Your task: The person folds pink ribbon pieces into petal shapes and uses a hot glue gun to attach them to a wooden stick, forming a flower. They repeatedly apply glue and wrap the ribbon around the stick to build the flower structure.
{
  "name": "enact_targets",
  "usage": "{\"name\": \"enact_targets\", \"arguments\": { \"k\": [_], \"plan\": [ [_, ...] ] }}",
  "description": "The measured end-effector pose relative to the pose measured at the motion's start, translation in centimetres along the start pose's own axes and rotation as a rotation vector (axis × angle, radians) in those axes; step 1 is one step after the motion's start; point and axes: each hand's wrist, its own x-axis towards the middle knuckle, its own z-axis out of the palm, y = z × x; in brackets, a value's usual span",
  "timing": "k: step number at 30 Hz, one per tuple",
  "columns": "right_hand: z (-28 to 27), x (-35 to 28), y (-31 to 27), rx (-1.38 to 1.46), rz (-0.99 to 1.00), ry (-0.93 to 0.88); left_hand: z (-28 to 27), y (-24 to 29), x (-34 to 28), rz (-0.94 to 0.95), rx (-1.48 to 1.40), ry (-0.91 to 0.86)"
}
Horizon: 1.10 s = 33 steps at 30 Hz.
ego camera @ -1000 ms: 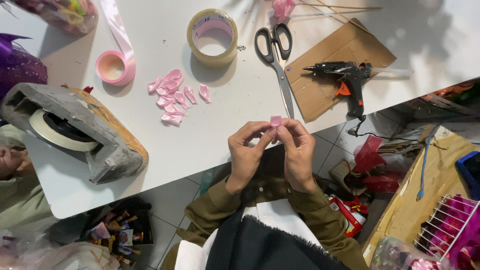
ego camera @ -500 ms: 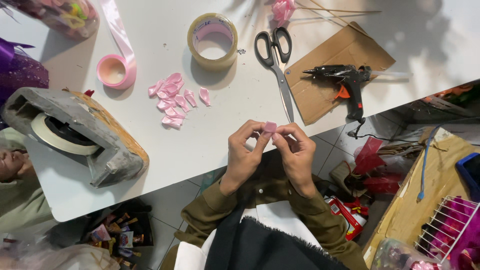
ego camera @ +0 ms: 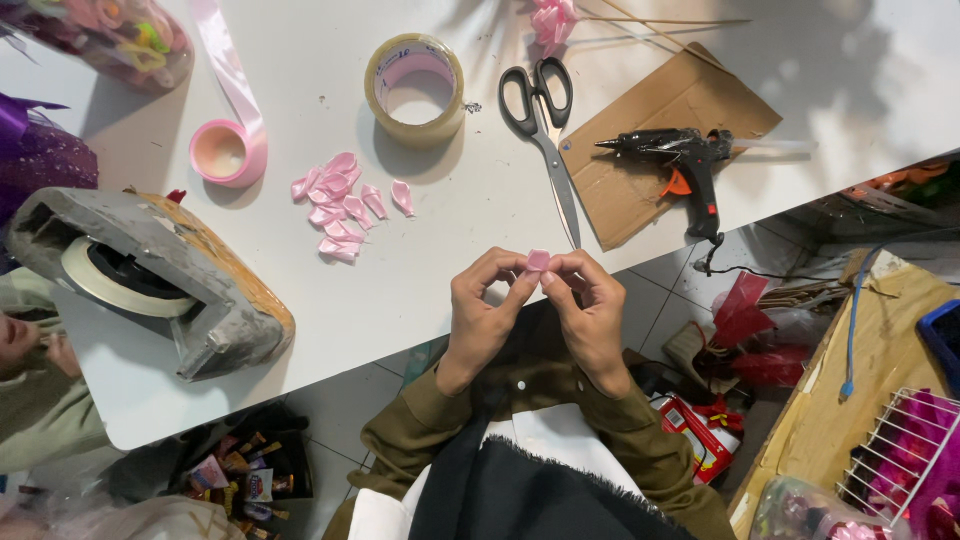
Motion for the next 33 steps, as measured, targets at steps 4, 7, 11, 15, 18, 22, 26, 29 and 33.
{"name": "enact_targets", "arguments": {
  "k": [4, 7, 11, 15, 18, 22, 26, 29, 33],
  "plan": [
    [0.2, 0.4, 0.0, -0.024, -0.006, -0.016, -0.1, -0.6, 0.3, 0.022, 0.026, 0.002],
    [0.6, 1.1, -0.5, -0.055, -0.051, -0.037, -0.3, -0.9, 0.6, 0.030, 0.022, 0.021],
    [1.6, 2.2, -0.2, -0.108, -0.122, -0.046, -0.7, -2.1, 1.0, 0.045, 0.037, 0.089],
    [2.4, 2.8, 1.5, -0.056, -0.128, -0.069, -0.9, -1.9, 1.2, 0.028, 0.042, 0.137],
    [2.2, 2.6, 2.1, -0.051, -0.111, -0.069, -0.9, -2.5, 1.2, 0.034, 0.062, 0.139],
    [1.7, 2.6, 2.9, -0.033, -0.102, -0.086, -0.9, -2.2, 1.4, 0.031, 0.069, 0.125],
    [1.6, 2.6, 3.2, -0.037, -0.106, -0.103, -1.0, -2.1, 1.5, 0.041, 0.076, 0.120],
    [1.6, 2.7, 3.4, -0.034, -0.116, -0.114, -1.1, -2.3, 1.5, 0.035, 0.060, 0.106],
    [1.6, 2.7, 3.1, -0.039, -0.110, -0.117, -1.1, -2.3, 1.5, 0.031, 0.066, 0.111]
  ]
}}
